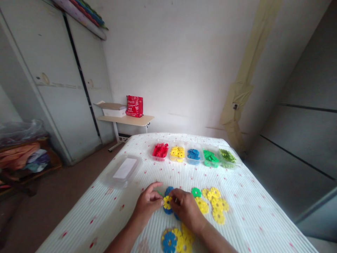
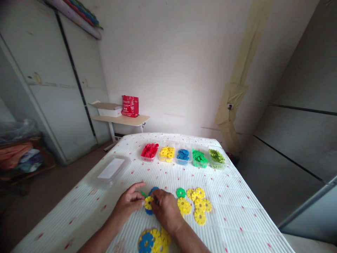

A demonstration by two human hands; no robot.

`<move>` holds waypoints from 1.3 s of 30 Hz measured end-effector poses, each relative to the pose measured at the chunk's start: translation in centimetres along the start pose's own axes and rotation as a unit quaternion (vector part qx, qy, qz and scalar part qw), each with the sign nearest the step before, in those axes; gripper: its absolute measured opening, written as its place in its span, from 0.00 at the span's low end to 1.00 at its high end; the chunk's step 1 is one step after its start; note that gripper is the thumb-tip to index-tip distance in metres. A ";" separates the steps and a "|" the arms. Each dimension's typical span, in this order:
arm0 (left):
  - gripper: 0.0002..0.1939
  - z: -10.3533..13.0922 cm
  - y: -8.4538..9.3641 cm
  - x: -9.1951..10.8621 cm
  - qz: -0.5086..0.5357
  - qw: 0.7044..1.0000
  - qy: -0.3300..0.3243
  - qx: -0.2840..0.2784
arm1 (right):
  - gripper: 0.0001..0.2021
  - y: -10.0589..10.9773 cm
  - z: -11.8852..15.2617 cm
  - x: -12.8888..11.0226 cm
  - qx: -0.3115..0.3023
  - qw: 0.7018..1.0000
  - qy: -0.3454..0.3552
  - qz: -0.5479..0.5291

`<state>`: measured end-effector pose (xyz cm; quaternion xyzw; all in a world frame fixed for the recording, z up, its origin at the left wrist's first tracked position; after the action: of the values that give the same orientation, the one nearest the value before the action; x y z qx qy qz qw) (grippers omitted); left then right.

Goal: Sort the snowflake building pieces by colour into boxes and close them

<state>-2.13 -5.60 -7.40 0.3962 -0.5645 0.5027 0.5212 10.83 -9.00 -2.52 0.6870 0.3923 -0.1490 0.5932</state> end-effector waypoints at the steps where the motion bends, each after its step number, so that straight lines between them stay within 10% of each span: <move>1: 0.26 0.0 0.0 -0.1 -0.003 1.000 0.002 -0.003 | 0.07 0.1 -0.1 0.1 0.001 1.000 -0.004 -0.008; 12: 0.13 -0.2 0.7 -0.9 -0.064 0.998 -0.029 0.005 | 0.11 11.9 3.3 11.0 0.057 0.982 -0.154 -0.089; 21: 0.13 0.3 1.7 0.3 -0.123 0.988 -0.051 0.074 | 0.21 10.3 4.2 13.0 -0.048 0.945 -0.235 0.223; 39: 0.13 0.2 2.6 0.9 -0.144 0.979 -0.096 0.104 | 0.09 11.2 4.0 12.6 0.019 0.950 -0.211 0.230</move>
<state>-4.82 -5.22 -6.87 0.5719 -0.4937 0.4374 0.4877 28.02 -8.00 -4.14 0.7222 0.0866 -0.1577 0.6678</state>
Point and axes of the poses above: each hand's wrist, its own z-axis away from the middle knuckle, its own y-axis out of the back of the hand, x = y × z, the point moved 8 cm from there along -z, towards the middle knuckle, and after that the axes turned 6 degrees about z, right-handed, at the moved point
